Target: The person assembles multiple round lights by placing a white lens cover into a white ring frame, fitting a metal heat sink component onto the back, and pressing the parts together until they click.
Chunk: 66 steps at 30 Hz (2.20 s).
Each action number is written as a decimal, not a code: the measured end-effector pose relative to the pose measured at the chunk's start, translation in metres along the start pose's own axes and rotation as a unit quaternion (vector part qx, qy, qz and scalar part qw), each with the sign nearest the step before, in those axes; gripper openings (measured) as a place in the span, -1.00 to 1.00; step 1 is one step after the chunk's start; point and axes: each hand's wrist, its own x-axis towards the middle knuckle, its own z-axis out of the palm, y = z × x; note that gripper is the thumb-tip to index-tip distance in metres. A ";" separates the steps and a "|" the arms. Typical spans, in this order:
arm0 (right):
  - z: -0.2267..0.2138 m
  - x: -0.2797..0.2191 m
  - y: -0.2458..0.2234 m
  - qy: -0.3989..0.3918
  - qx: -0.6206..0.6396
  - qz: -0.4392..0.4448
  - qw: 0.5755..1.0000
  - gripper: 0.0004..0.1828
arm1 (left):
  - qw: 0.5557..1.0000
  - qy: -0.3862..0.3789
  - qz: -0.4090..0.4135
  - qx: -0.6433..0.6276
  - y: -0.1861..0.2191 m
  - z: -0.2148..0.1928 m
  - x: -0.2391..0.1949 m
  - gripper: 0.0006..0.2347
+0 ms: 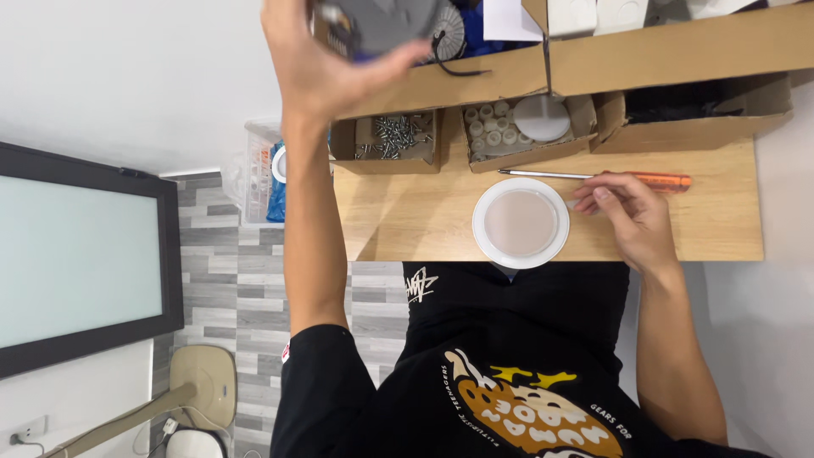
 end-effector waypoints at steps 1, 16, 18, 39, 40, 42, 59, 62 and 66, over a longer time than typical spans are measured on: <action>0.001 0.000 0.001 0.000 -0.001 0.002 1.000 -0.83 | 1.000 -0.001 -0.002 -0.001 0.017 -0.004 -0.008 -0.34; 0.036 -0.009 -0.033 -0.043 -0.097 -0.238 0.965 -0.29 | 0.915 -0.256 -0.129 -0.284 0.123 0.078 -0.145 -0.11; 0.044 -0.007 -0.039 0.008 -0.162 -0.237 0.958 -0.50 | 0.913 -0.279 -0.143 -0.262 0.123 0.081 -0.148 -0.10; 0.035 -0.010 -0.015 -0.013 -0.220 -0.152 0.964 -0.67 | 0.902 -0.358 -0.175 -0.165 0.109 0.076 -0.176 -0.17; 0.034 -0.010 -0.012 -0.012 -0.221 -0.152 0.963 -0.67 | 0.902 -0.358 -0.174 -0.167 0.109 0.077 -0.177 -0.17; 0.031 -0.011 -0.007 -0.013 -0.247 -0.157 0.956 -0.67 | 0.899 -0.377 -0.174 -0.139 0.109 0.080 -0.182 -0.15; 0.027 -0.009 0.004 -0.037 -0.278 -0.103 0.954 -0.63 | 0.890 -0.404 -0.178 -0.116 0.106 0.091 -0.192 -0.18; 0.027 -0.008 0.004 -0.040 -0.280 -0.102 0.954 -0.63 | 0.889 -0.406 -0.176 -0.115 0.106 0.091 -0.191 -0.19; 0.028 -0.008 -0.001 -0.044 -0.286 -0.101 0.952 -0.64 | 0.886 -0.412 -0.179 -0.116 0.104 0.092 -0.190 -0.19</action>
